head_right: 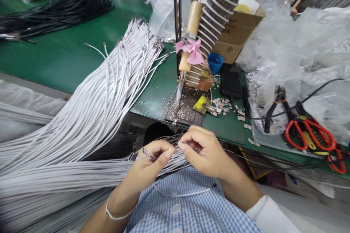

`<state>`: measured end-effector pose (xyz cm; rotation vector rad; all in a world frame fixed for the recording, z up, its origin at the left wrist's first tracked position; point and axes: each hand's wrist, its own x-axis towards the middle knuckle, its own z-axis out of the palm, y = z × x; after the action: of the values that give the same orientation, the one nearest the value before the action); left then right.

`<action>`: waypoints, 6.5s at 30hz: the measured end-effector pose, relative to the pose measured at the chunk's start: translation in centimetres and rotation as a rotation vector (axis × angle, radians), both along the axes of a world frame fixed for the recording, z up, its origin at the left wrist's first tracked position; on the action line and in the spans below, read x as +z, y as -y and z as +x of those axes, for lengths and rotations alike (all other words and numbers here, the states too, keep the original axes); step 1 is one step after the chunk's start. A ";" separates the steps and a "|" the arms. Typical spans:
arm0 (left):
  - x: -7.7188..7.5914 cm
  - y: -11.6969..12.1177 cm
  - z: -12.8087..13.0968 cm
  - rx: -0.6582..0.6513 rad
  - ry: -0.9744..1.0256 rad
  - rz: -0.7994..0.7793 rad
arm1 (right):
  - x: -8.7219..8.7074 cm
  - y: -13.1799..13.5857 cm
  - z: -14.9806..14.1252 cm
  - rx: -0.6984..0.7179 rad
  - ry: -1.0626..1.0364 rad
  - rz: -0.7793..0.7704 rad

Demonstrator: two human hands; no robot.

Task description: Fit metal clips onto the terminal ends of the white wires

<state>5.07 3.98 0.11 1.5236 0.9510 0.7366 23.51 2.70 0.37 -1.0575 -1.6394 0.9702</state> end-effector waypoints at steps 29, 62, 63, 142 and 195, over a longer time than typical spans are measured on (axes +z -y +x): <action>0.8 0.0 -0.6 -0.037 0.030 -0.143 | -0.1 -0.1 -0.4 0.124 0.061 0.012; 1.9 0.1 -1.0 -0.128 -0.186 0.079 | -0.2 0.5 -0.2 0.069 -0.016 -0.014; 1.9 0.0 -1.0 -0.129 -0.179 0.087 | -0.2 0.5 -0.2 0.067 -0.022 -0.012; 3.7 -4.8 1.2 0.104 -0.233 0.300 | -0.3 -3.1 -1.3 -0.393 0.095 0.340; 1.8 -1.2 -9.4 0.685 -1.143 0.768 | -3.9 2.5 -0.3 0.015 -0.095 0.106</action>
<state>-4.38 5.14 1.90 2.3873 2.3047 0.7028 23.16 0.22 -3.57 -0.9151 -1.6046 0.9190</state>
